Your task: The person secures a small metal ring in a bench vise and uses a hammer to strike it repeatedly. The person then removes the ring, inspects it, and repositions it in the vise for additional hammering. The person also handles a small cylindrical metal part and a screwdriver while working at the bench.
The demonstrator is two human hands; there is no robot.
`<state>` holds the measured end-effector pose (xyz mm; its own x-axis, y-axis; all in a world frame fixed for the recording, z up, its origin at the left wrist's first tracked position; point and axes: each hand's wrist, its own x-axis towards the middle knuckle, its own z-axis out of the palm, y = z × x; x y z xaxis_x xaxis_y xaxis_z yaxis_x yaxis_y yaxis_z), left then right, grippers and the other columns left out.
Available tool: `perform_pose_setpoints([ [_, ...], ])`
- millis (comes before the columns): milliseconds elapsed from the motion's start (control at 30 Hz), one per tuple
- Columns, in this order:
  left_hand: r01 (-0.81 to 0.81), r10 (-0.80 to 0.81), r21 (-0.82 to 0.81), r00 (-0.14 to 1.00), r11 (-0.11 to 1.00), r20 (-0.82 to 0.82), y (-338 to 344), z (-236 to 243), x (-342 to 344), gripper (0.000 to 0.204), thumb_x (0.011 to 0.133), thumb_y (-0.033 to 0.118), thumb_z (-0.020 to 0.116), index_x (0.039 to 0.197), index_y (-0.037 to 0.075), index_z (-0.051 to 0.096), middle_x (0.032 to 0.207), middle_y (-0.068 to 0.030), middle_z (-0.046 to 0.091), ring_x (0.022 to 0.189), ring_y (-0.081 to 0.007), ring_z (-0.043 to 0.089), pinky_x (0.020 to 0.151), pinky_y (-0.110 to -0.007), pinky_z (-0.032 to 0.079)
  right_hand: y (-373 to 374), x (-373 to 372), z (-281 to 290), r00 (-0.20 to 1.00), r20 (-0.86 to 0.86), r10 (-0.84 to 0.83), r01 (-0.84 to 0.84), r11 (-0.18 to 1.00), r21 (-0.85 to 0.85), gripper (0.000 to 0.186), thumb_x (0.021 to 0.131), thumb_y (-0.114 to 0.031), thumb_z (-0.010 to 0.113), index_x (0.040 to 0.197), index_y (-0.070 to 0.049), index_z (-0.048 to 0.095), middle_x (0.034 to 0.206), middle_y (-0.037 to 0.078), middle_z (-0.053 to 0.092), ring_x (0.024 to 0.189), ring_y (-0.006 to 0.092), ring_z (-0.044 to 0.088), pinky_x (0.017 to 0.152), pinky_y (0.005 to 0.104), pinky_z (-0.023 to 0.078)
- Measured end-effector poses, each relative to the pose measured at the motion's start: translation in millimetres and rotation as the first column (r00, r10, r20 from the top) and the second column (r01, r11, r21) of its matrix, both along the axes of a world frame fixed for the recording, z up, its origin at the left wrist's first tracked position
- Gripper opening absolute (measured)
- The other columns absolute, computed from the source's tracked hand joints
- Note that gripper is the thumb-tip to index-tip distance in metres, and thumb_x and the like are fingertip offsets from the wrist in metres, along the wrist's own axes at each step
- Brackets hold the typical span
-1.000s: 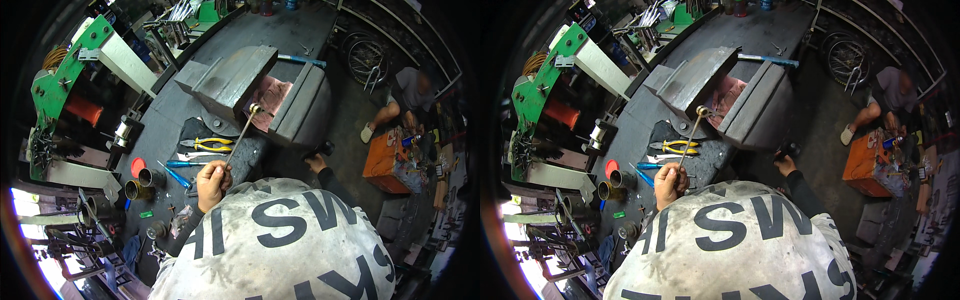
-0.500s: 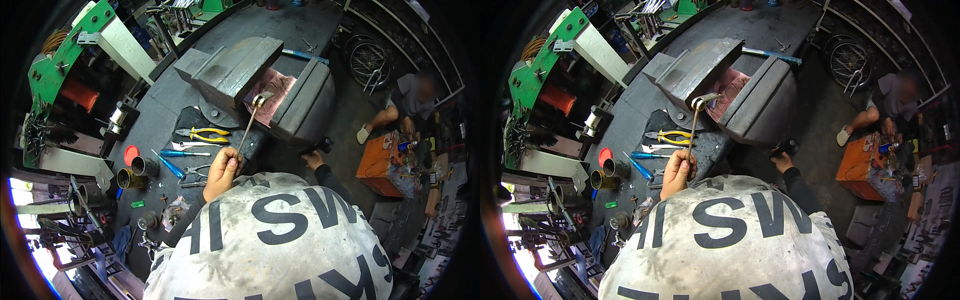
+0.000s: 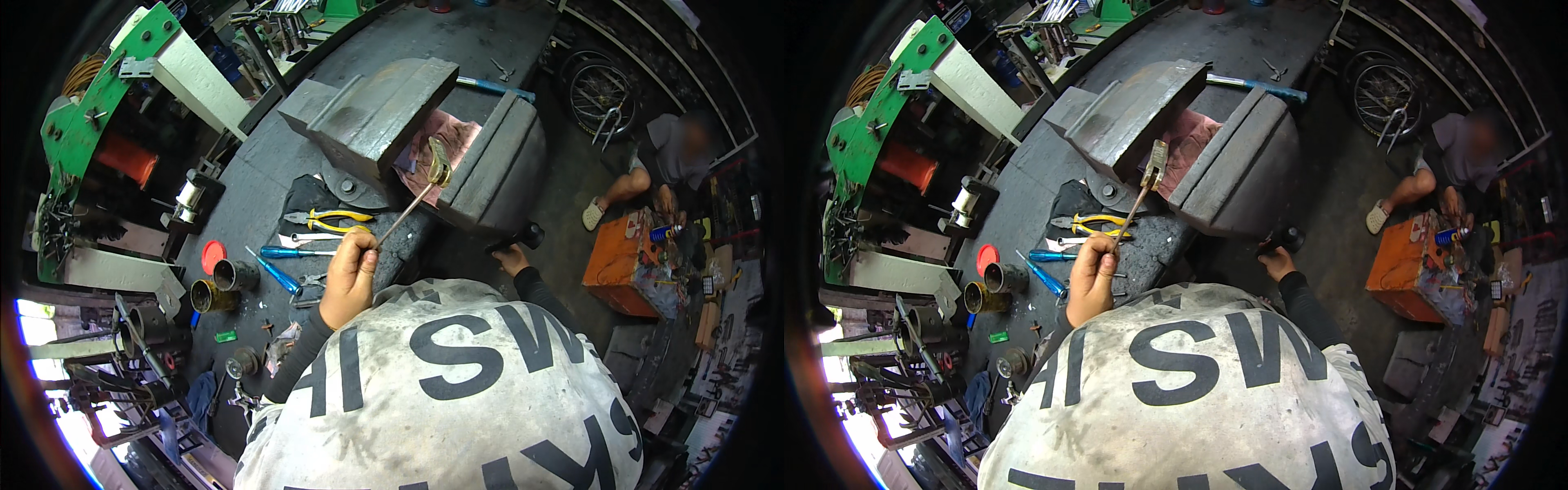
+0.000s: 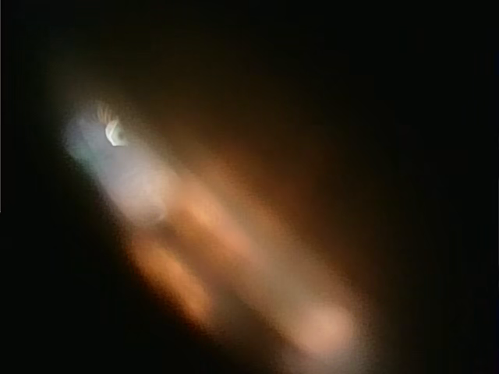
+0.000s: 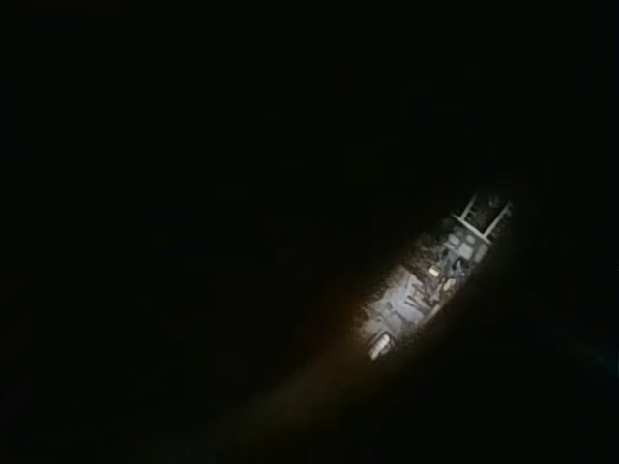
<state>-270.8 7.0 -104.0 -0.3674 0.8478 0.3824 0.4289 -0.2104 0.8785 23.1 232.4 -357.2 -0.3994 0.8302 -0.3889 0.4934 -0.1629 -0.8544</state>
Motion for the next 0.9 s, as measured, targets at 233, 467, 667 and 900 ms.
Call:
perform_pose_setpoints([
  [233,0.005,-0.014,-0.045,0.979,0.999,-0.206,-2,29,-39,0.001,0.088,0.0,0.049,0.087,0.001,0.049,0.079,-0.0064,0.045,0.072,-0.0158,0.043,0.067,-0.027,0.037,5,3,-9,0.997,0.08,-0.003,0.007,0.999,-0.054,0.031,0.077,-0.018,0.066,0.105,-0.006,0.058,0.075,0.007,0.06,0.057,0.0167,0.056,0.052,0.0313,0.045],
  [467,-0.001,-0.035,-0.056,0.768,0.998,-0.639,25,105,-117,0.006,0.08,-0.006,0.051,0.083,-0.001,0.05,0.076,-0.011,0.048,0.073,-0.0245,0.049,0.069,-0.032,0.04,2,-1,7,1.0,-0.004,-0.021,0.02,0.993,-0.114,0.031,0.076,-0.015,0.065,0.105,-0.005,0.058,0.073,0.005,0.058,0.053,0.0146,0.053,0.049,0.0308,0.043],
  [667,0.286,-0.457,-0.459,0.83,0.841,-0.319,91,139,-167,0.009,0.09,0.005,0.05,0.084,-0.001,0.05,0.076,-0.0026,0.049,0.076,-0.0114,0.046,0.072,-0.027,0.04,-5,-5,12,0.998,0.003,-0.059,0.059,0.998,-0.039,0.03,0.076,-0.014,0.064,0.105,-0.006,0.059,0.077,0.005,0.058,0.058,0.0136,0.055,0.048,0.0296,0.043],
  [900,0.408,-0.59,-0.659,0.805,0.632,-0.067,157,115,-224,0.013,0.093,0.012,0.054,0.089,0.001,0.06,0.079,0.0045,0.057,0.074,-0.0056,0.05,0.073,-0.022,0.043,-4,-6,3,0.994,-0.031,-0.101,0.098,0.991,-0.09,0.03,0.076,-0.018,0.065,0.103,-0.006,0.058,0.074,0.005,0.057,0.054,0.0157,0.056,0.046,0.0307,0.044],
])
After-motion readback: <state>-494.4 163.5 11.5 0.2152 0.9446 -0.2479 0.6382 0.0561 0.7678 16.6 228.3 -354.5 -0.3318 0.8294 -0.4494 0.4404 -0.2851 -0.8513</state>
